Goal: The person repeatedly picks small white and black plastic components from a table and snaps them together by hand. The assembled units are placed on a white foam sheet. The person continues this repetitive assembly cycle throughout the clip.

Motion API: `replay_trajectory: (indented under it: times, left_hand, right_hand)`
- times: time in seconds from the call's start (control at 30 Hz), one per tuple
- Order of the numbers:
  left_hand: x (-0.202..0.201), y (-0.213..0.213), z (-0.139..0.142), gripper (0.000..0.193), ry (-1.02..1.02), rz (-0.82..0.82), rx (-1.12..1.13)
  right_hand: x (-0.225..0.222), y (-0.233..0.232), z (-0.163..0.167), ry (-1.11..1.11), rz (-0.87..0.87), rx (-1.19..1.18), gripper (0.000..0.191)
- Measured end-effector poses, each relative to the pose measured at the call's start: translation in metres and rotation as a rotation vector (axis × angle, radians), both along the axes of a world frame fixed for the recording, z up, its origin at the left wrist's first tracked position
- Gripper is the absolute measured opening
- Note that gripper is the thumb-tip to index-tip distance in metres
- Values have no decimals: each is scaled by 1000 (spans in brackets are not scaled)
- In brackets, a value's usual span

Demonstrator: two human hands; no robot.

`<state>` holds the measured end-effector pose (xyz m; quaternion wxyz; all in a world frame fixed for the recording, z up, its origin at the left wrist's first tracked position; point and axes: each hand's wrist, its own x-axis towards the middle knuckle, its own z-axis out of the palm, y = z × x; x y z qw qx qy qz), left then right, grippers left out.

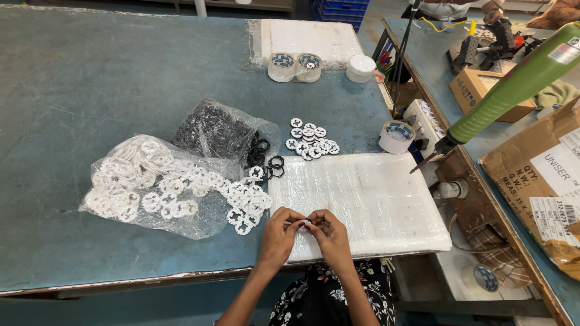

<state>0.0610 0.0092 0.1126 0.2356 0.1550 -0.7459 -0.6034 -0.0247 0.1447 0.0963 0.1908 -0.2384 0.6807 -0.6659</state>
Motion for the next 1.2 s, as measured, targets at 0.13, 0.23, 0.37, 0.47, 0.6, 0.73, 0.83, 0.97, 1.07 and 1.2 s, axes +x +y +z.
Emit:
replay_trajectory:
  times: [0.13,0.23,0.37,0.47,0.6,0.73,0.83,0.97,1.07,1.2]
  left_hand:
    - [-2,15,3,6,-42,116,-121]
    - [-6,23,2,8,-27,152,-168]
    - [-8,19,-4,10,63,103,-5]
    - [-12,12,-12,17,50,60,193]
    - [-16,9,-23,19,26,14,327]
    - [-17,4,-28,17,33,-42,369]
    - [-15,7,-28,10,-29,-3,294]
    - [-16,18,-25,5,54,23,220]
    - [-15,25,-21,7,101,7,226]
    - [-18,24,-18,6,57,7,244]
  right_hand:
    - [5,-5,-1,209,-113,109,12]
    - [8,-6,-10,350,-205,186,14]
    - [-4,0,-23,111,-82,-1,11]
    - [-17,7,-26,-101,28,-166,12]
    - [-26,12,-19,-217,132,-221,12]
    - [-24,12,-9,-193,141,-138,18]
    - [-22,12,-8,-154,154,-106,18]
    - [-11,10,-17,-11,67,-74,8]
    - [-4,11,-21,58,-19,-57,6]
    - [-7,11,-17,-37,-13,-141,5]
